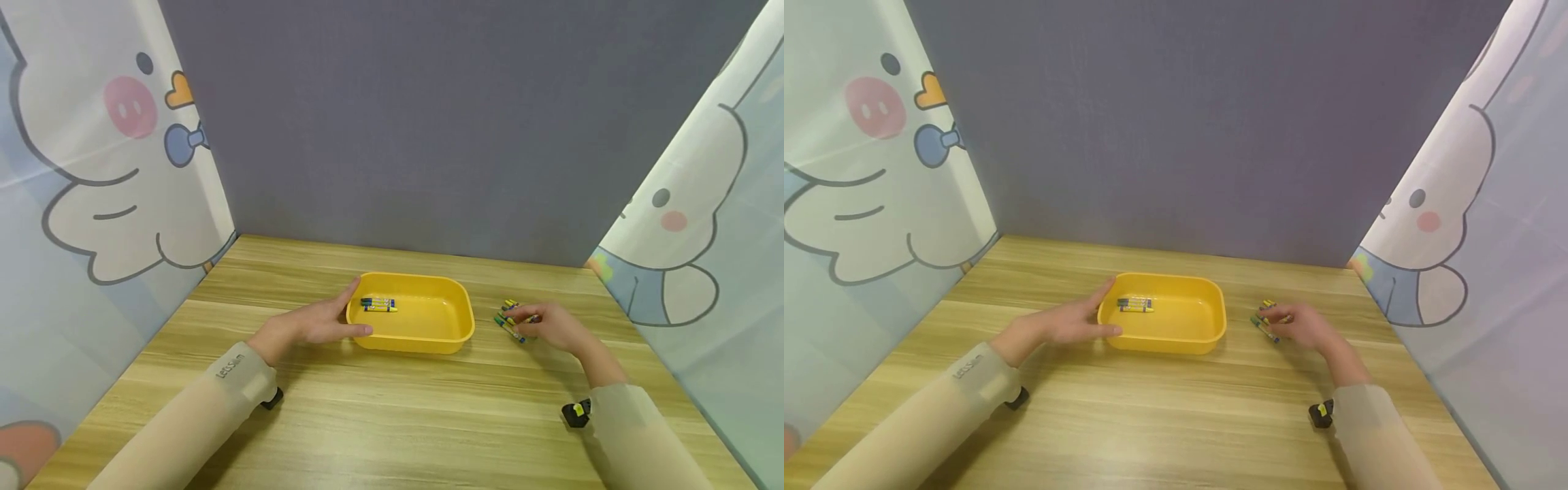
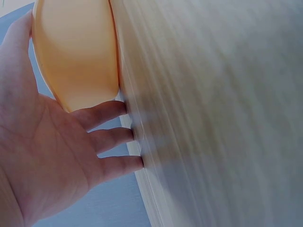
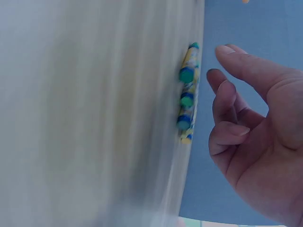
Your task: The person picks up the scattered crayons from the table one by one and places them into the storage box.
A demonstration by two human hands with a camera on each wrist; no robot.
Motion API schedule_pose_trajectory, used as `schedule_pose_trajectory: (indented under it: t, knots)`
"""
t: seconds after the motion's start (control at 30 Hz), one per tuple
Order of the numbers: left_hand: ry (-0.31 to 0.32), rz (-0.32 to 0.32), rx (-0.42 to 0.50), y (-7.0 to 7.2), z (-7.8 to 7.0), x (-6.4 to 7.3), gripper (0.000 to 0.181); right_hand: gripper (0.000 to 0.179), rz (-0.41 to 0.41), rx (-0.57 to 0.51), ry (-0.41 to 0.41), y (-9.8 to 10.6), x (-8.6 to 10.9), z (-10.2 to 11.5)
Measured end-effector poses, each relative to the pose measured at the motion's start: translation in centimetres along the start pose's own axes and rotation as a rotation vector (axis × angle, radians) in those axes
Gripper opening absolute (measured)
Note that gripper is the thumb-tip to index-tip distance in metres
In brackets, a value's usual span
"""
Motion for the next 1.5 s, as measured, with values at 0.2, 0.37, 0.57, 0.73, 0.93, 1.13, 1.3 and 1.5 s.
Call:
schedule_pose_trajectory:
  t: [0.2,0.37,0.57,0.73,0.93,1.13,1.3,1.5]
  knots:
    - [0.006,-0.001,0.01,0.0,0.0,0.0,0.125,0.033,-0.022,0.048,0.044,-0.5,0.3,-0.9]
    - [0.008,0.002,0.001,0.0,-0.1,0.0,0.124,0.034,-0.032,0.083,0.064,-0.8,0.2,-0.9]
    - [0.013,-0.001,0.001,0.1,-0.1,0.1,0.124,0.035,-0.017,0.134,0.053,-1.1,0.2,-0.9]
    - [0.01,0.002,0.011,0.1,-0.1,0.1,0.125,0.033,-0.01,0.14,0.077,-1.1,0.4,-0.5]
    - [0.003,0.0,0.013,0.0,-0.1,0.0,0.125,0.025,0.002,0.156,0.081,-1.2,0.3,-0.6]
    - [0.0,-0.002,0.021,-0.1,0.1,-0.3,0.126,0.027,-0.006,0.067,0.05,-0.8,0.2,0.1]
    - [-0.003,-0.005,0.019,0.0,0.1,-0.3,0.126,0.031,-0.042,0.014,0.035,0.5,-0.1,1.7]
    - [-0.011,-0.007,0.014,0.1,0.1,-0.3,0.125,0.032,-0.099,-0.015,0.059,1.6,-0.9,4.7]
Point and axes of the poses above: each hand's wrist, its own x-axis away from the middle knuckle, its own y-axis out of the back of the hand, z = x × y, the point moved 6 cm from there along -x, towards the middle knuckle, and after that the axes turned 9 degrees about x, right-handed, at the moved point
